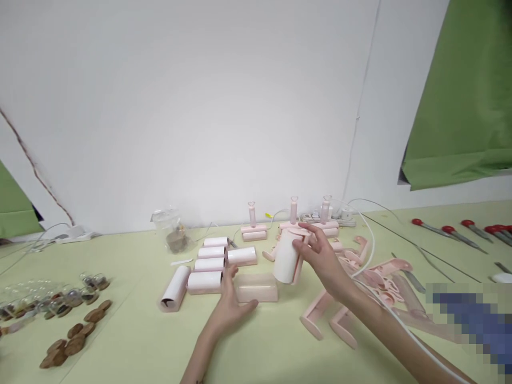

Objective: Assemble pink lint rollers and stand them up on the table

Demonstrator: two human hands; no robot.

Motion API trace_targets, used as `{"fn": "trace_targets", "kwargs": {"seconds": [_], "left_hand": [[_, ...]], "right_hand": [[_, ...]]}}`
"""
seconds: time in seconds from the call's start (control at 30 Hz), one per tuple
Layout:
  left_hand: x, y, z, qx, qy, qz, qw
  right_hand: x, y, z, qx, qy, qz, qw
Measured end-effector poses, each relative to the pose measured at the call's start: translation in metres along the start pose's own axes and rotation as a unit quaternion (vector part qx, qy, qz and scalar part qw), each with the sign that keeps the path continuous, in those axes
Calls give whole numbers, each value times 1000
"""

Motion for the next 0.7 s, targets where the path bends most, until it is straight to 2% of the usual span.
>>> {"fn": "trace_targets", "kwargs": {"seconds": [0.07, 0.17, 0.3, 0.47, 0.6, 0.7], "left_hand": [[1, 13, -14, -36, 19, 20, 999], [2, 22, -32, -90, 49, 28, 994], [1, 21, -40, -122, 85, 22, 989], [0, 16, -42, -163, 114, 16, 980], [-1, 10, -39, -154, 89, -11, 984], [-4, 8, -37, -131, 82, -19, 988]], "right_hand": [[5, 4, -25, -43, 83, 45, 995], [-3, 8, -67, -119, 216, 112, 963], [-25, 8, -106, -162, 323, 167, 917], [-45, -9, -116, -224, 340, 195, 892], [-55, -14, -115, -235, 342, 214, 884], [-52, 3, -112, -197, 324, 203, 903]]}}
Point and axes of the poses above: each hand's wrist, its own x-axis towards the middle knuckle, its own z-axis out of the back of the hand, y = z × x, the point moved 10 cm from there along x, towards the middle knuckle, and after that the axes turned 11 degrees about z, right-handed, at the moved point
